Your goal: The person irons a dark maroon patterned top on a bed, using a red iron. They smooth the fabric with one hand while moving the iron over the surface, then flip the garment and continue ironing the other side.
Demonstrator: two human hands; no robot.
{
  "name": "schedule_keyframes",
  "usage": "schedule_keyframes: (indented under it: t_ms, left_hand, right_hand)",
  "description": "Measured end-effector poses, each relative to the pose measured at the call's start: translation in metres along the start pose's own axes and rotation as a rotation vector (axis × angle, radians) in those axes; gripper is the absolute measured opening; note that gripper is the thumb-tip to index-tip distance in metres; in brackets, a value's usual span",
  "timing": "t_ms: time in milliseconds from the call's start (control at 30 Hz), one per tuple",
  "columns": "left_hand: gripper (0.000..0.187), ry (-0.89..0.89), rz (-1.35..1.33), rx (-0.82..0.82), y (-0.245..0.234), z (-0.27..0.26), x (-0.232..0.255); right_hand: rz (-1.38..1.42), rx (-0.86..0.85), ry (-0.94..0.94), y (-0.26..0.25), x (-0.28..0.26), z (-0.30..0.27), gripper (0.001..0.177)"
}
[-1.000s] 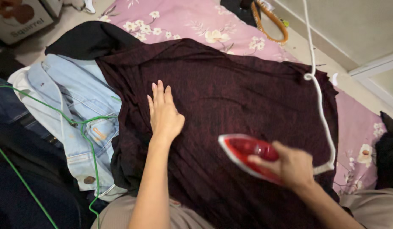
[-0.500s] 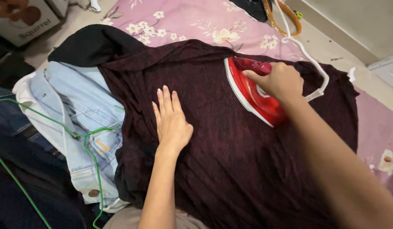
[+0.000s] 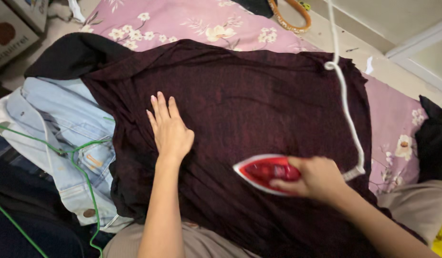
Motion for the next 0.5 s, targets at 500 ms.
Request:
schedule_keyframes:
  t_ms: [500]
  left_hand:
    - [0.064, 0.231, 0.095, 0.047, 0.007, -0.019, 0.070]
  right_hand:
    - [-0.005, 0.477, 0.412, -0.045, 0.122, 0.075, 0.081]
Point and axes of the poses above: each hand's wrist, its own z-axis towards the middle knuckle, its own y-axis out of the palm, x = y × z, the point moved 7 cm from there along z, towards the middle knuckle, and after that the axes turned 5 degrees about z, right-handed, at the moved point
